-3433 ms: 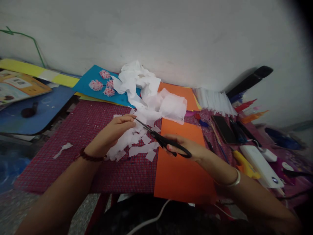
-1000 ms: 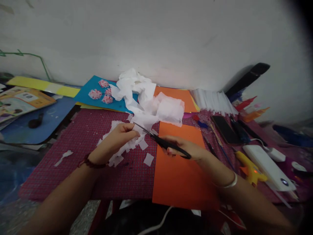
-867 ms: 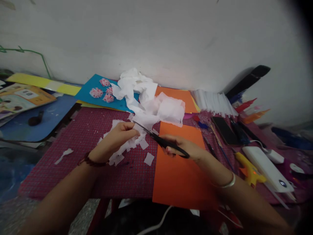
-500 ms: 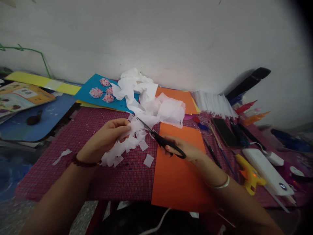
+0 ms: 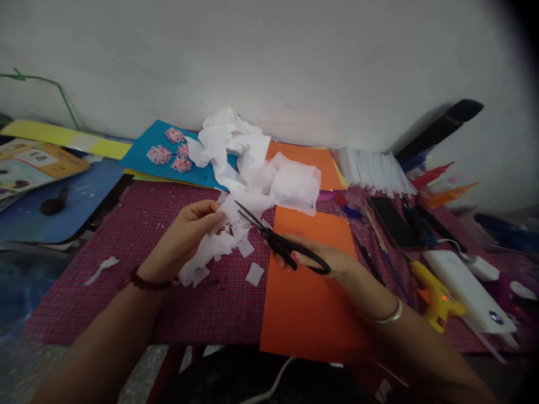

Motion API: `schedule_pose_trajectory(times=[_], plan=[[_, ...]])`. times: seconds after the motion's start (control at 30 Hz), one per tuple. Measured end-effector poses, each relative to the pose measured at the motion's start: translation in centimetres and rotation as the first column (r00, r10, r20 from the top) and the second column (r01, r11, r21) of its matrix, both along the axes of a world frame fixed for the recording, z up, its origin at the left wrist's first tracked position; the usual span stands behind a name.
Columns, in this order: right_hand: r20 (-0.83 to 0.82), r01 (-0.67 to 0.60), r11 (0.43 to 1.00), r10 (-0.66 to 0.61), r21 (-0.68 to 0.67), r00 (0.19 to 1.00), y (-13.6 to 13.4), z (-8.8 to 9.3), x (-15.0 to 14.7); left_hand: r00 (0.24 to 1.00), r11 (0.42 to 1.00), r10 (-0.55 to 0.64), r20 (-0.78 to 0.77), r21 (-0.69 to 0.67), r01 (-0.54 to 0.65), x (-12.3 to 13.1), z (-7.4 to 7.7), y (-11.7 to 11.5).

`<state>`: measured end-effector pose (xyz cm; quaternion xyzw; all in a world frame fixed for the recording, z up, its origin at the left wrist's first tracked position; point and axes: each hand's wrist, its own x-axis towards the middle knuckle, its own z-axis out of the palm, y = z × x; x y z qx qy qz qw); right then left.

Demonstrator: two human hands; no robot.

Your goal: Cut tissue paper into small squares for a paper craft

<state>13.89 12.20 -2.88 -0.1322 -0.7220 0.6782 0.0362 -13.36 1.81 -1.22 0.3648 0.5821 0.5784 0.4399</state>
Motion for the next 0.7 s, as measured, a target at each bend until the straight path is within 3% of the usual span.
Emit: schedule_pose_trajectory(times=[0.4,0.57,0.63,0.7], plan=[[-0.024,0.025,1.0,-0.025,-0.001,0.999,0.2,-0.8,-0.5,0.994,0.995,-0.092,0.05,-0.033,0.094,0.7,-0.3,0.2],[0.023,0.108,0.994,-0.108,-0.004,0.994,-0.2,-0.1,-0.4,0.961,0.993,-0.111,0.252,-0.005,0.116,0.7,0.1,0.1],[0.012,0.094,0.996,-0.094,0.001,0.995,-0.3,0.0,-0.4,0.93,0.988,-0.146,0.339,0.004,0.153,0.9,0.4,0.1],[-0.023,0.051,0.999,-0.051,-0.007,0.998,-0.1,-0.1,-0.4,0.913,0.993,-0.114,0.392,0.021,0.115,0.9,0.8,0.1]])
